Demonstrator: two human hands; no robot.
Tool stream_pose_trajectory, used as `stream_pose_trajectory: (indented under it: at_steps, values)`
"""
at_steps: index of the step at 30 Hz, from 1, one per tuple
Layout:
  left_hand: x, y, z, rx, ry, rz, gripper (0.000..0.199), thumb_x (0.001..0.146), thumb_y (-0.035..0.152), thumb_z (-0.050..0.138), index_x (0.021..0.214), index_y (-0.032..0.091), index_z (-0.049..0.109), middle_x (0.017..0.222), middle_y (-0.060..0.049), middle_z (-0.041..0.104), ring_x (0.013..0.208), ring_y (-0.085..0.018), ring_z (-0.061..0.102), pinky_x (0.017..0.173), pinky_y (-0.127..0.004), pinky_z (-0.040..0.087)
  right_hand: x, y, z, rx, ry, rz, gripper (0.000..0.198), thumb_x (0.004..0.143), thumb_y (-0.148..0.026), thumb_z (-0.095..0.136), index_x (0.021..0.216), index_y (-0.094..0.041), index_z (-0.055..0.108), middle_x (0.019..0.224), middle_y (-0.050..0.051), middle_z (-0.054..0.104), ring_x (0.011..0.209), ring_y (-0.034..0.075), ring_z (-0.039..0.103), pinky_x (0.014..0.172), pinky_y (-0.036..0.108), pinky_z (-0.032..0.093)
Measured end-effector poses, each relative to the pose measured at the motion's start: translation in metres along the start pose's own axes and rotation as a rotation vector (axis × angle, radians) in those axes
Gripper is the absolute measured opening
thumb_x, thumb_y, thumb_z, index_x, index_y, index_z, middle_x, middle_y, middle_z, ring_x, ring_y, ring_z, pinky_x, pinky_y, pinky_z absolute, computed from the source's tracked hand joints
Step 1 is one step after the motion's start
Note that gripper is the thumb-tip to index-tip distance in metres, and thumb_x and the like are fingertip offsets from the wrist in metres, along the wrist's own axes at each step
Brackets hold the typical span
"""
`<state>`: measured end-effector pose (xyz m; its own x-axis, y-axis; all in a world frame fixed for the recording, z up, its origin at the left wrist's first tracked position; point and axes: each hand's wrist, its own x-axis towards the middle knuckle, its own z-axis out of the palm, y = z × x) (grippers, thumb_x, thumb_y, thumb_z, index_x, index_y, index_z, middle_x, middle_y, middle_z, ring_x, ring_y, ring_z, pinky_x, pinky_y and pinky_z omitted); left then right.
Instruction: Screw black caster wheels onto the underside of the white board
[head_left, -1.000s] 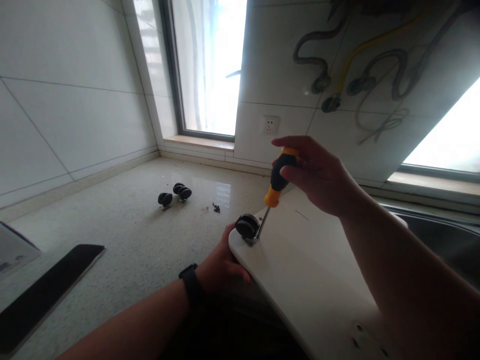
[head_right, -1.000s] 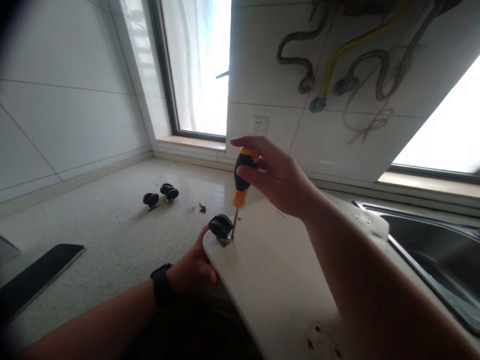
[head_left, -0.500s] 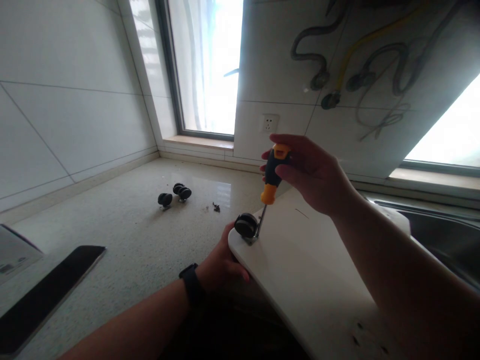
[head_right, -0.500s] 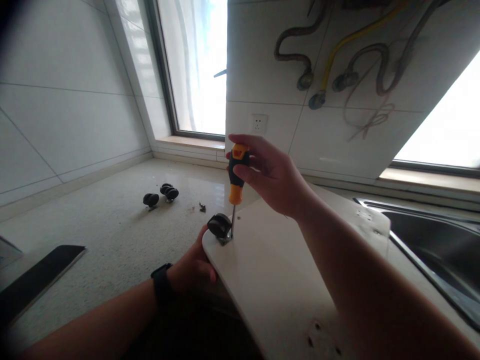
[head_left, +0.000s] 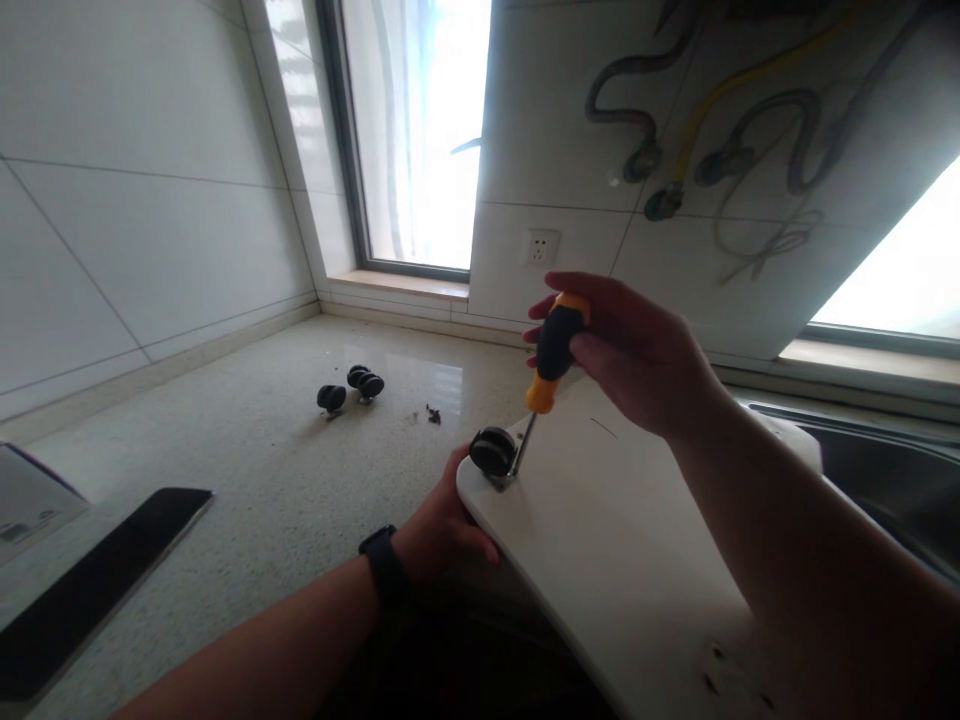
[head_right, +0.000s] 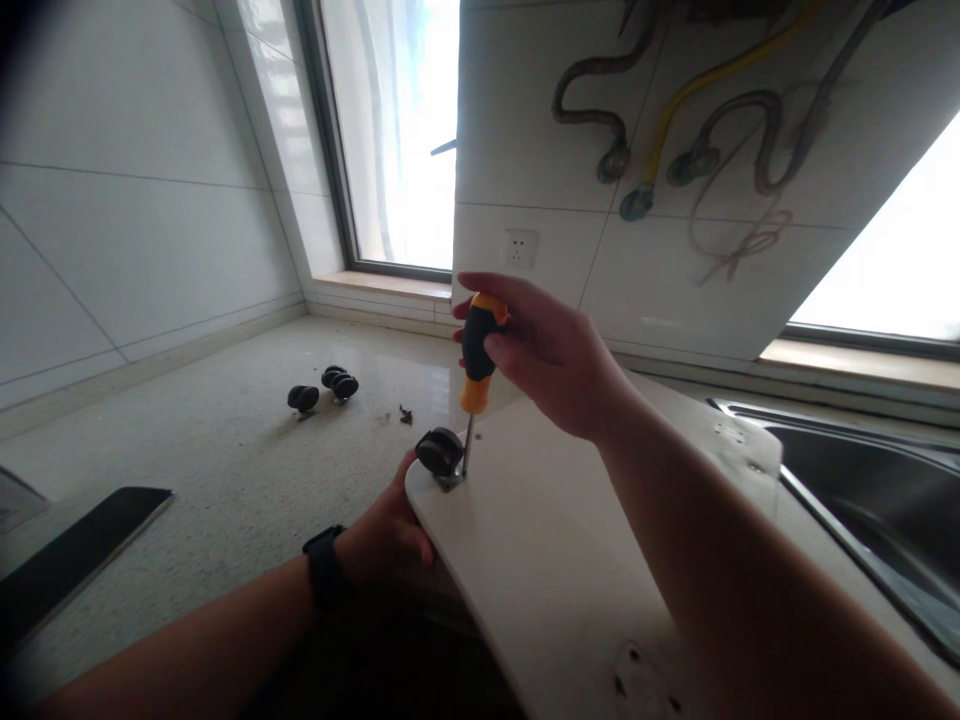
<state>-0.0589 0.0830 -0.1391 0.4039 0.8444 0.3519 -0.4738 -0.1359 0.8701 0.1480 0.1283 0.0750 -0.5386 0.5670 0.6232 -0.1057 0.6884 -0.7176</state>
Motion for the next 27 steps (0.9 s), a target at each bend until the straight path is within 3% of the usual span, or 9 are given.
stream_pose_trajectory:
  at_steps: [5,8,11,15,21,24,27]
  values:
    - [-0.002,0.0,-0.001,-0.005,0.003,0.002,0.117,0.051,0.031,0.102,0.148,0.032,0.038,0.155,-0.017,0.046,0.143,-0.042,0.042,0.118,-0.063,0.027,0.001,0.0,0.004,-0.282,0.22,-0.058,0.045,0.075,-0.024,0.085,0.116,-0.03,0.069,0.103,0.0,0.064,0.091,0.017,0.065,0.083,0.037,0.062]
    - [-0.002,0.0,-0.002,0.014,0.015,-0.009,0.12,0.047,0.031,0.103,0.148,0.032,0.039,0.156,-0.017,0.045,0.144,-0.043,0.04,0.118,-0.064,0.027,0.0,0.004,0.009,-0.346,0.304,-0.082,0.032,0.083,-0.031,0.079,0.113,-0.03,0.07,0.109,0.003,0.063,0.094,0.019,0.064,0.082,0.038,0.061]
    - [-0.001,-0.005,-0.005,0.054,0.035,0.001,0.121,0.045,0.033,0.104,0.147,0.03,0.041,0.155,-0.017,0.046,0.145,-0.044,0.039,0.119,-0.065,0.025,-0.001,0.008,0.011,-0.115,0.196,-0.035,0.034,0.097,-0.028,0.055,0.13,-0.032,0.063,0.131,0.006,0.061,0.113,0.023,0.065,0.094,0.044,0.06]
    - [0.002,-0.018,-0.013,0.04,0.012,0.049,0.123,0.044,0.035,0.104,0.149,0.032,0.04,0.155,-0.016,0.046,0.144,-0.046,0.04,0.119,-0.066,0.023,-0.003,0.011,0.011,0.177,-0.056,0.021,0.051,0.095,-0.018,0.056,0.142,-0.035,0.048,0.149,0.004,0.053,0.118,0.025,0.067,0.1,0.047,0.059]
    - [0.002,-0.024,-0.02,0.047,-0.005,0.055,0.127,0.045,0.036,0.103,0.153,0.037,0.036,0.16,-0.014,0.041,0.147,-0.046,0.035,0.12,-0.066,0.021,-0.002,0.009,0.008,0.138,-0.073,-0.016,0.047,0.089,-0.016,0.071,0.13,-0.032,0.057,0.123,-0.001,0.065,0.096,0.018,0.074,0.091,0.04,0.064]
    - [0.001,-0.021,-0.017,0.059,-0.006,0.04,0.126,0.047,0.037,0.103,0.153,0.036,0.036,0.16,-0.015,0.042,0.146,-0.047,0.036,0.119,-0.067,0.022,0.0,0.009,0.008,0.038,-0.003,-0.043,0.051,0.079,-0.019,0.083,0.122,-0.032,0.059,0.105,-0.003,0.065,0.084,0.015,0.072,0.077,0.034,0.065]
    - [0.001,-0.016,-0.013,0.058,0.005,0.046,0.123,0.046,0.037,0.103,0.151,0.035,0.039,0.157,-0.015,0.045,0.145,-0.046,0.039,0.119,-0.067,0.023,-0.001,0.009,0.009,-0.14,0.128,-0.177,0.057,0.065,-0.023,0.093,0.111,-0.031,0.06,0.093,-0.005,0.059,0.072,0.011,0.061,0.06,0.026,0.058]
